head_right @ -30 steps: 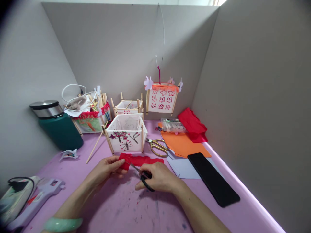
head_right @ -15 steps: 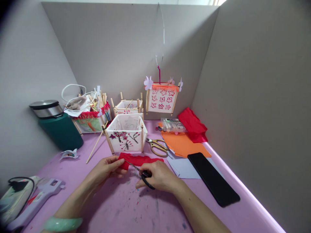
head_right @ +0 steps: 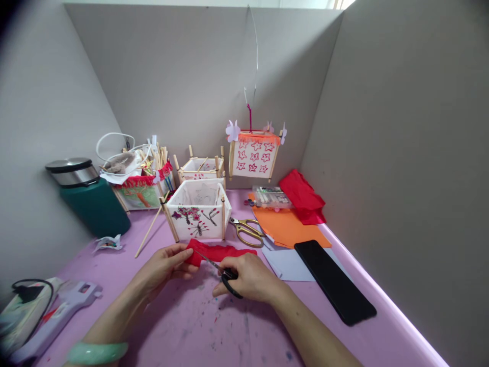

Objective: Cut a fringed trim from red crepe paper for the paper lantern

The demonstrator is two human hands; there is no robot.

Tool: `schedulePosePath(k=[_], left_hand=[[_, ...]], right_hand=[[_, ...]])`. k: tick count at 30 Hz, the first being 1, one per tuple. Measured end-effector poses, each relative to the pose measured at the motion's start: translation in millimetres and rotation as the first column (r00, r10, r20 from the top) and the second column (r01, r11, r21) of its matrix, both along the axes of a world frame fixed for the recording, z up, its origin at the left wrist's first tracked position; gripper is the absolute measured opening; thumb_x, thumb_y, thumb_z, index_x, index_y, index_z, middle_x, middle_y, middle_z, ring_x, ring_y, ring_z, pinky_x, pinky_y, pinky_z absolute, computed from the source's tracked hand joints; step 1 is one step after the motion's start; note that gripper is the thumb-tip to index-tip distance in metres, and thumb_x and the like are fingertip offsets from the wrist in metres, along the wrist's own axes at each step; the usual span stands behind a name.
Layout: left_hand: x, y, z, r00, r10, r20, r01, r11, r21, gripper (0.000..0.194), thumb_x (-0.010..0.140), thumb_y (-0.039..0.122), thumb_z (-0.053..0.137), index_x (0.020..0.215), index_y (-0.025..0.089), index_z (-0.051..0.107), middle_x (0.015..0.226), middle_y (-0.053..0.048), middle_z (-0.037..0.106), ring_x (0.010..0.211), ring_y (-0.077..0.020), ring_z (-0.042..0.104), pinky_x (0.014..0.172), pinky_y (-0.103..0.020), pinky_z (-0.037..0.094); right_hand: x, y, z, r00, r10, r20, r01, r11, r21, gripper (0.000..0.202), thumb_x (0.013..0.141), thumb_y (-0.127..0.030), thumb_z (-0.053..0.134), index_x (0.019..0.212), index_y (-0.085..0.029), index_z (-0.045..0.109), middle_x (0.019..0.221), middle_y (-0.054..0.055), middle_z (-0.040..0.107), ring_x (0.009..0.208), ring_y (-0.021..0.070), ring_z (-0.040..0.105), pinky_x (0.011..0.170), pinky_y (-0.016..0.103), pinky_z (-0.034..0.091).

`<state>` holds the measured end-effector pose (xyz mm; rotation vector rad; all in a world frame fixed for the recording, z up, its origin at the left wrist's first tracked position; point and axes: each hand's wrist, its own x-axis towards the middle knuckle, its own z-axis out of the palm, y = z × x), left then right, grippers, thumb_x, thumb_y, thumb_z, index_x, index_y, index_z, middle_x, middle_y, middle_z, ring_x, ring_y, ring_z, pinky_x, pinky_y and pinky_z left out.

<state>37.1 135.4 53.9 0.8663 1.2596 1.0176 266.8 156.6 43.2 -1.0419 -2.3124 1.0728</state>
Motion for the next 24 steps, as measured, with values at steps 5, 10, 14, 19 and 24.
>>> schedulePosePath(k=[5, 10, 14, 19, 24], left_hand=[[0.6, -0.4, -0.7, 1.000, -0.018, 0.007, 0.018, 1.000, 0.000, 0.032, 0.067, 0.036, 0.076, 0.086, 0.013, 0.064, 0.072, -0.007, 0.073, 0.057, -0.0146, 0.067, 0.052, -0.023, 0.053], [2.2, -2.5, -0.2, 1.000, -0.021, 0.005, 0.021, 1.000, -0.001, 0.031, 0.067, 0.035, 0.076, 0.086, 0.012, 0.065, 0.071, -0.006, 0.073, 0.056, -0.0137, 0.066, 0.052, -0.022, 0.053], [6.0, -4.1, 1.9, 1.000, -0.023, 0.010, 0.023, 1.000, -0.012, 0.031, 0.067, 0.034, 0.076, 0.084, 0.012, 0.065, 0.072, -0.007, 0.073, 0.055, -0.0137, 0.066, 0.051, -0.022, 0.053], [7.0, -4.1, 2.5, 0.999, -0.038, 0.012, 0.038, 0.999, -0.007, 0.029, 0.069, 0.034, 0.074, 0.083, 0.011, 0.065, 0.073, -0.008, 0.073, 0.055, -0.0133, 0.066, 0.051, -0.022, 0.053], [4.0, -2.7, 0.5, 0.999, -0.042, 0.012, 0.042, 0.999, 0.001, 0.030, 0.070, 0.035, 0.074, 0.086, 0.011, 0.065, 0.073, -0.008, 0.073, 0.056, -0.0133, 0.066, 0.052, -0.022, 0.053]], right_hand=[[-1.7, -1.5, 2.1, 1.000, 0.002, 0.001, -0.002, 1.000, 0.002, 0.032, 0.065, -0.047, 0.076, 0.077, -0.020, 0.064, 0.060, -0.007, 0.050, 0.057, 0.0085, 0.043, 0.051, 0.018, 0.028], [-2.8, -0.4, 1.3, 1.000, -0.005, -0.009, 0.005, 1.000, 0.003, 0.030, 0.065, -0.045, 0.075, 0.078, -0.020, 0.064, 0.061, -0.007, 0.051, 0.058, 0.0088, 0.044, 0.052, 0.019, 0.029], [-3.2, -0.3, -0.1, 1.000, -0.004, -0.002, 0.004, 1.000, 0.010, 0.031, 0.064, -0.046, 0.075, 0.077, -0.020, 0.063, 0.060, -0.007, 0.049, 0.058, 0.0091, 0.043, 0.051, 0.019, 0.028], [-4.0, -0.7, -0.1, 1.000, 0.002, -0.001, -0.002, 1.000, 0.016, 0.030, 0.066, -0.045, 0.075, 0.075, -0.020, 0.062, 0.059, -0.008, 0.048, 0.057, 0.0083, 0.042, 0.050, 0.019, 0.027], [-3.4, -0.8, 1.9, 1.000, -0.007, -0.001, 0.007, 1.000, 0.020, 0.031, 0.067, -0.047, 0.074, 0.073, -0.019, 0.061, 0.059, -0.007, 0.049, 0.057, 0.0083, 0.042, 0.050, 0.019, 0.027]])
